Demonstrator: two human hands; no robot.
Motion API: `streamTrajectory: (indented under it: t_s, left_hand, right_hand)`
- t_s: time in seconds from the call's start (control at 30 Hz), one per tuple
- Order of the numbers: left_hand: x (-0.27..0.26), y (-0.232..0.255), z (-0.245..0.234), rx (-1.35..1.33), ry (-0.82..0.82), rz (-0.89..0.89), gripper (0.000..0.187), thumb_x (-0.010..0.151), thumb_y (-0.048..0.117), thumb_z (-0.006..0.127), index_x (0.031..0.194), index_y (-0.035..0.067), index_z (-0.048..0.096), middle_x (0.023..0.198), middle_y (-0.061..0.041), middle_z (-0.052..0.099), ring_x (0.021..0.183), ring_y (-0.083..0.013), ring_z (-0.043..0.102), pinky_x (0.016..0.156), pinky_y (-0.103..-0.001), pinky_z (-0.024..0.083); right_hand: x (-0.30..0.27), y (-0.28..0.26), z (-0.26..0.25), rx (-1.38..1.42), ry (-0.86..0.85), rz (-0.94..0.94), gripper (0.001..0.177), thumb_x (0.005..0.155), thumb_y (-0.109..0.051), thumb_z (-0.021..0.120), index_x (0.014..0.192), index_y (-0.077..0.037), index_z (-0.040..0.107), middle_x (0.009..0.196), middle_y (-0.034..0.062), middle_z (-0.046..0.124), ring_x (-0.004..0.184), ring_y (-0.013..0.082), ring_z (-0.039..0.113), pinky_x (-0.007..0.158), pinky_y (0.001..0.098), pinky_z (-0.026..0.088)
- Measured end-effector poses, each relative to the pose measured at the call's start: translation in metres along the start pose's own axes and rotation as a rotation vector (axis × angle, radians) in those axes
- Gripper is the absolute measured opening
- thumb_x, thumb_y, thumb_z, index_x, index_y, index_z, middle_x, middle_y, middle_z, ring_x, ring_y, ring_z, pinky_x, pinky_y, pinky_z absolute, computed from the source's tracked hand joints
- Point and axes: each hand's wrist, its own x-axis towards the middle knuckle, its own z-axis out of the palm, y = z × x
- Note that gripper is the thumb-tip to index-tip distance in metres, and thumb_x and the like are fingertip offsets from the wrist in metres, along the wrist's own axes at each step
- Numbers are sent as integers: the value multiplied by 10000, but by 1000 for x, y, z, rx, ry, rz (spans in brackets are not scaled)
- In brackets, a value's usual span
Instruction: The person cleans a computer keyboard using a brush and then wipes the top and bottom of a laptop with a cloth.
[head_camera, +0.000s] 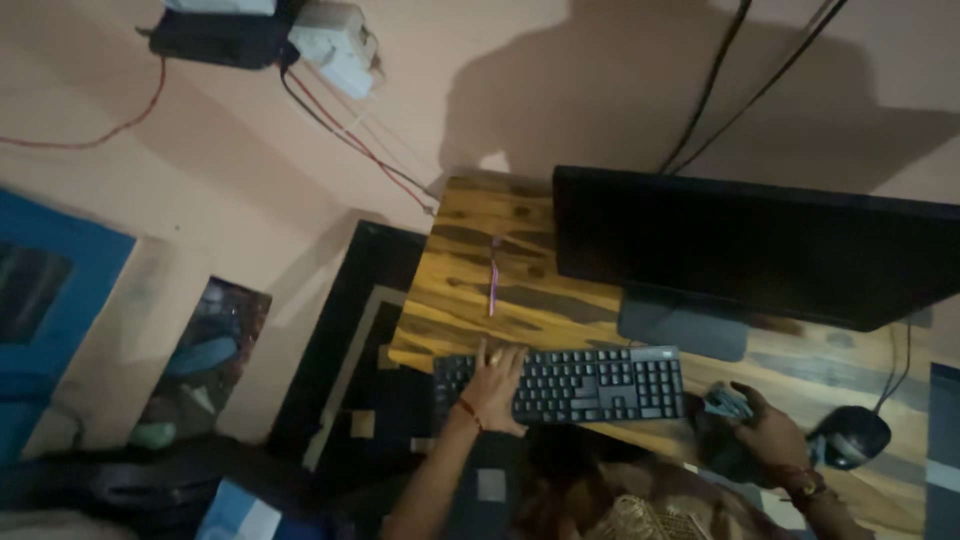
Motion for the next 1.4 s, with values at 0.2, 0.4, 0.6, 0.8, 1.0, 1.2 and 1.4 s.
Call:
streamTrajectory:
  t_s: [0.2,0.4,0.6,0.8,1.0,1.2,1.4]
  left_hand:
    - [45,-56,-8,6,7,192,1487,452,681,921,1549,-58,242,1564,-252,340,1463,-406,303,1213,-657,62]
    - [96,-29,35,-116,-7,286,1542,459,755,898,1561,-85,223,1574,-314,318,1471,-474,279,1188,-661,131]
    - [119,63,33,-288,-132,211,1589,476,785,892,1605,-25,122,1607,-274,242,1484,-470,219,1139,-767,85]
    - [126,169,-4,-502,-194,-69,1462,483,692,880,1591,39,185,1559,-190,343,1475,-382,305,1196,-673,223]
    - [161,249,-12,-476,-197,-258,1408,550,674,912,1563,11,192,1598,-200,268,1509,-371,239,1165,-648,273]
    - [184,318,-10,-614,-125,-471,1400,554,662,897,1578,26,185,1601,-183,273,1481,-360,297,1186,-587,303]
    - [223,375,4,-670,-66,-698,1467,529,714,925,1559,6,157,1583,-213,232,1470,-362,279,1158,-577,312]
  right_hand:
    - [-16,-26,14,188,95,56,738,808,-396,736,1501,-267,521,1120,207,770,944,364,756,830,471,604]
    - [-48,-33,27,704,249,319,770,785,-432,781,1415,-36,582,1103,256,755,899,360,775,777,450,615]
    - [-111,-59,31,1504,444,531,574,865,-318,763,1274,73,670,1093,210,744,871,314,708,743,423,558]
    - [-151,-75,30,1338,381,801,500,904,-263,743,1305,28,681,1101,195,781,897,282,750,801,387,579]
    - [-183,-21,83,1314,542,564,582,814,-260,737,1324,3,646,1094,173,797,919,254,767,797,381,615]
    - [-209,54,82,992,529,607,584,822,-322,755,1321,-34,661,1088,157,825,972,259,777,866,381,582]
    - [-223,111,70,797,390,789,601,813,-374,759,1372,-178,655,1121,138,793,1004,274,775,887,372,583]
